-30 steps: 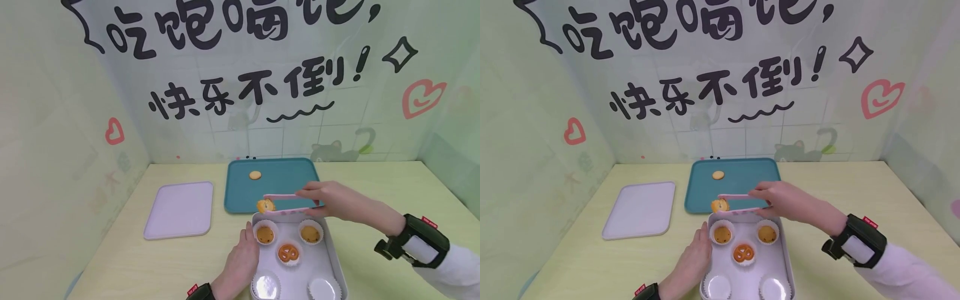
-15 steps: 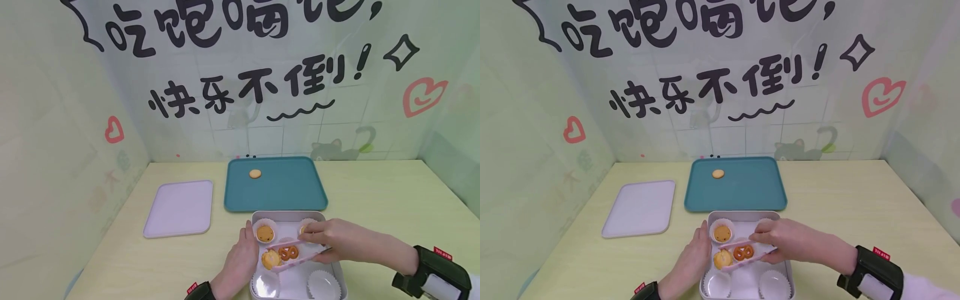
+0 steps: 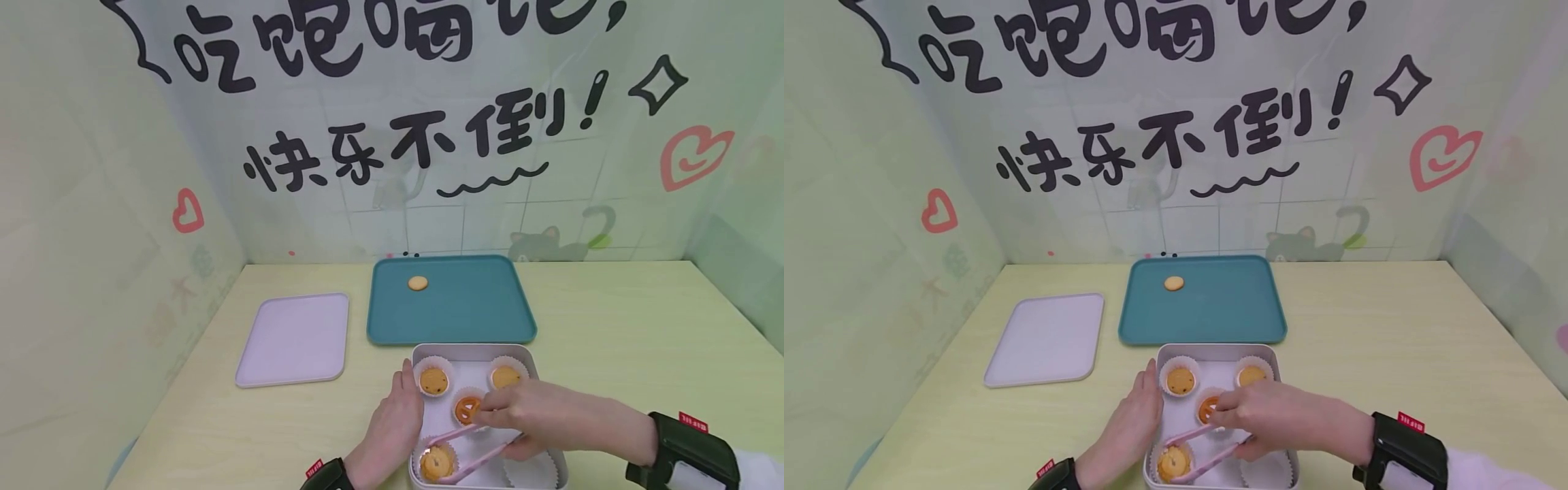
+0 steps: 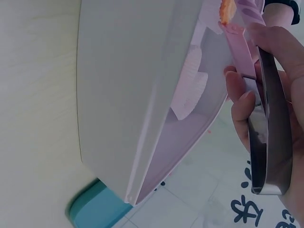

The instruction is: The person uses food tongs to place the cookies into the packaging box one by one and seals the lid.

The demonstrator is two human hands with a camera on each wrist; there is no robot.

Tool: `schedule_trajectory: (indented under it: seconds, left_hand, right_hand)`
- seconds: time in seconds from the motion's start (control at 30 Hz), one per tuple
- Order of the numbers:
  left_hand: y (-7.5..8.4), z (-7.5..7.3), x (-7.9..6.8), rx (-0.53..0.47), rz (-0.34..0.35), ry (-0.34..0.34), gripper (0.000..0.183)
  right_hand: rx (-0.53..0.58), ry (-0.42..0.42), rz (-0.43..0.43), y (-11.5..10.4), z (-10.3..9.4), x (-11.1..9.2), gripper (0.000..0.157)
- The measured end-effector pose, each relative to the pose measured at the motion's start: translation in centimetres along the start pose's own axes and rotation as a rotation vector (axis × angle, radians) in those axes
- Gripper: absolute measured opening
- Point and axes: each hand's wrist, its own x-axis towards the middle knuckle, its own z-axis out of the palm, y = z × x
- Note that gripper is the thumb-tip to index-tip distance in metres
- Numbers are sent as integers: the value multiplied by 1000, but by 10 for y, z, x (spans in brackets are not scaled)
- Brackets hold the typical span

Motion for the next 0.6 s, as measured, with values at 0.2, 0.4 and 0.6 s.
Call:
schedule_trajectory:
  seconds: [0.2,0.4,0.6]
  left_hand:
    - [0,-1,1,-2,5,-6,44]
    - [0,-1,0,9,34,10,40]
    - [-1,0,0,21,57,48,39]
  right_hand:
    - [2,-71,35,-1,3,2,40]
    - [-10,-64,48,0,-4,1,41]
    - [55,-31,114,11,-30,-4,37]
